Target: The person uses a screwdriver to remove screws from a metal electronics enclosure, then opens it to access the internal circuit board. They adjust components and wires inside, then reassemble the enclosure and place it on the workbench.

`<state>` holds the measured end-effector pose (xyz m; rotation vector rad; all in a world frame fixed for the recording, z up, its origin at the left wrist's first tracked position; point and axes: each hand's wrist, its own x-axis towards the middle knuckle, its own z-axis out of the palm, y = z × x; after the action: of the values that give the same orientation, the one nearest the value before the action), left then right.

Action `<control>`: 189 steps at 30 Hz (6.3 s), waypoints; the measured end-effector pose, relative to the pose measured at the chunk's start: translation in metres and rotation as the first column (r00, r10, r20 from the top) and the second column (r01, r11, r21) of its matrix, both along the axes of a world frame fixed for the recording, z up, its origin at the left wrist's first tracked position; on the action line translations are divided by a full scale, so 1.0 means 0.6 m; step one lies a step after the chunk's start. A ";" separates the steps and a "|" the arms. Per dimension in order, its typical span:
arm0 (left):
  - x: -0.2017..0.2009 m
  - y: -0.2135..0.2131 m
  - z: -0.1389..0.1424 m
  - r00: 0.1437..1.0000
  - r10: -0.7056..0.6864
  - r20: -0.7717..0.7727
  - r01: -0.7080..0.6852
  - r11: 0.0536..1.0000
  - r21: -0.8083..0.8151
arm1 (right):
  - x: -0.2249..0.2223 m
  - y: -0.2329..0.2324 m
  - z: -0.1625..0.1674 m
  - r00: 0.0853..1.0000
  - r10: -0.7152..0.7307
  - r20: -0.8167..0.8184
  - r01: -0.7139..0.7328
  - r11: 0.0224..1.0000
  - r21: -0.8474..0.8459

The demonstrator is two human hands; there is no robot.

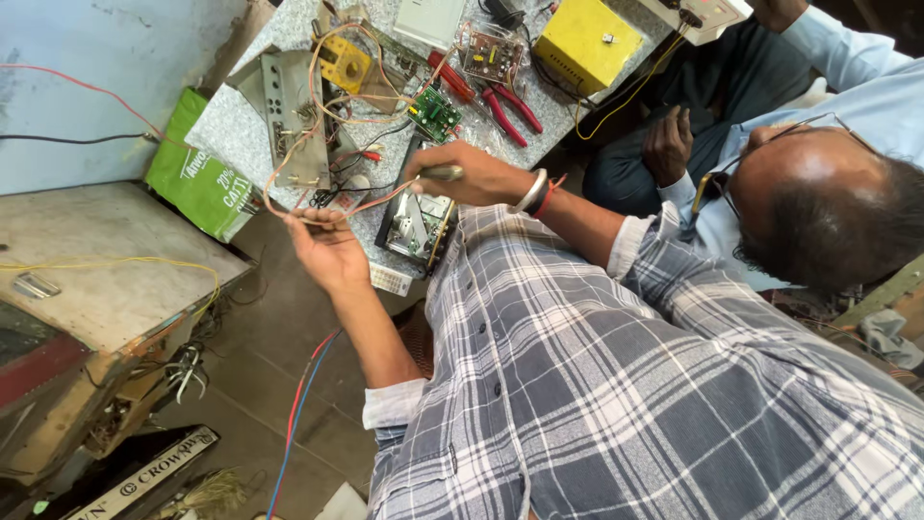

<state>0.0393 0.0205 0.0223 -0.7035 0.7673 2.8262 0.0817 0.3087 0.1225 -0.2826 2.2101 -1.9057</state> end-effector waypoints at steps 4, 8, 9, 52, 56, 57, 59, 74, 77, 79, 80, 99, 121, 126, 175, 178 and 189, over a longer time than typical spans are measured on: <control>0.021 0.026 -0.022 0.996 -0.061 -0.071 0.061 0.998 -0.006 | 0.036 0.016 -0.015 0.991 -0.122 0.048 0.117 0.989 0.090; 0.062 0.041 -0.011 0.995 -0.089 -0.050 0.089 0.996 -0.009 | 0.073 0.024 -0.007 0.985 -0.159 -0.059 0.162 0.985 0.054; 0.074 0.042 -0.008 0.996 -0.083 -0.031 0.082 0.997 -0.009 | 0.083 0.025 -0.004 0.985 -0.165 -0.053 0.168 0.984 0.055; 0.227 0.120 0.158 0.696 -0.716 -0.048 0.152 0.213 -0.965 | 0.277 0.017 0.038 0.898 -0.440 -0.022 0.440 0.896 0.054; 0.220 0.119 0.173 0.490 -0.854 0.175 0.322 -0.010 -0.947 | 0.288 0.018 0.041 0.922 -0.383 -0.062 0.385 0.923 0.027; 0.221 0.120 0.177 0.422 -0.881 0.213 0.370 -0.047 -0.928 | 0.291 0.015 0.042 0.924 -0.377 -0.071 0.380 0.924 0.047; 0.227 0.124 0.183 0.358 -0.908 0.216 0.460 -0.030 -0.887 | 0.295 0.007 0.043 0.933 -0.355 -0.065 0.359 0.930 0.081; 0.276 0.147 0.157 0.554 -0.832 -0.019 0.369 0.266 -0.891 | 0.294 -0.008 0.022 0.901 -0.433 0.013 0.434 0.900 -0.047; 0.272 0.144 0.153 0.575 -0.817 0.036 0.397 0.240 -0.886 | 0.293 -0.005 0.014 0.899 -0.438 0.018 0.438 0.898 -0.048; 0.272 0.139 0.155 0.580 -0.811 0.075 0.420 0.219 -0.881 | 0.295 -0.006 0.010 0.896 -0.442 0.037 0.443 0.897 -0.010; 0.270 0.137 0.156 0.579 -0.812 0.074 0.418 0.218 -0.882 | 0.296 -0.006 0.008 0.895 -0.444 0.040 0.444 0.896 0.017; 0.275 0.146 0.140 0.568 -0.823 -0.021 0.330 0.251 -0.910 | 0.296 0.012 -0.035 0.917 -0.398 -0.002 0.398 0.917 -0.032; 0.324 0.009 0.061 0.828 -0.547 0.125 0.237 0.138 -0.962 | 0.154 0.064 -0.125 0.892 -0.410 -0.190 0.452 0.817 0.358; 0.455 0.020 0.057 0.939 -0.334 0.080 0.188 0.308 -0.933 | 0.231 -0.035 -0.111 0.974 -0.220 0.049 0.209 0.964 0.164; 0.073 -1.725 0.129 0.775 0.471 -0.420 -0.580 0.266 -0.770 | -0.280 -1.895 0.033 0.957 0.276 -0.093 -0.280 0.959 -0.036; -0.021 -1.819 0.216 0.789 0.365 -0.495 -0.584 0.191 -0.789 | -0.362 -1.983 0.071 0.969 0.244 -0.046 -0.248 0.959 -0.137; -0.326 -2.241 0.551 0.701 0.135 -0.701 -0.685 -0.149 -0.713 | -0.504 -2.127 0.076 0.983 0.003 -0.186 -0.018 0.996 -0.082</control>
<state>-0.1562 -1.3243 0.3529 -0.3967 3.4565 2.2459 -0.2207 -0.9672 0.1682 -0.5046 2.2396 -2.0448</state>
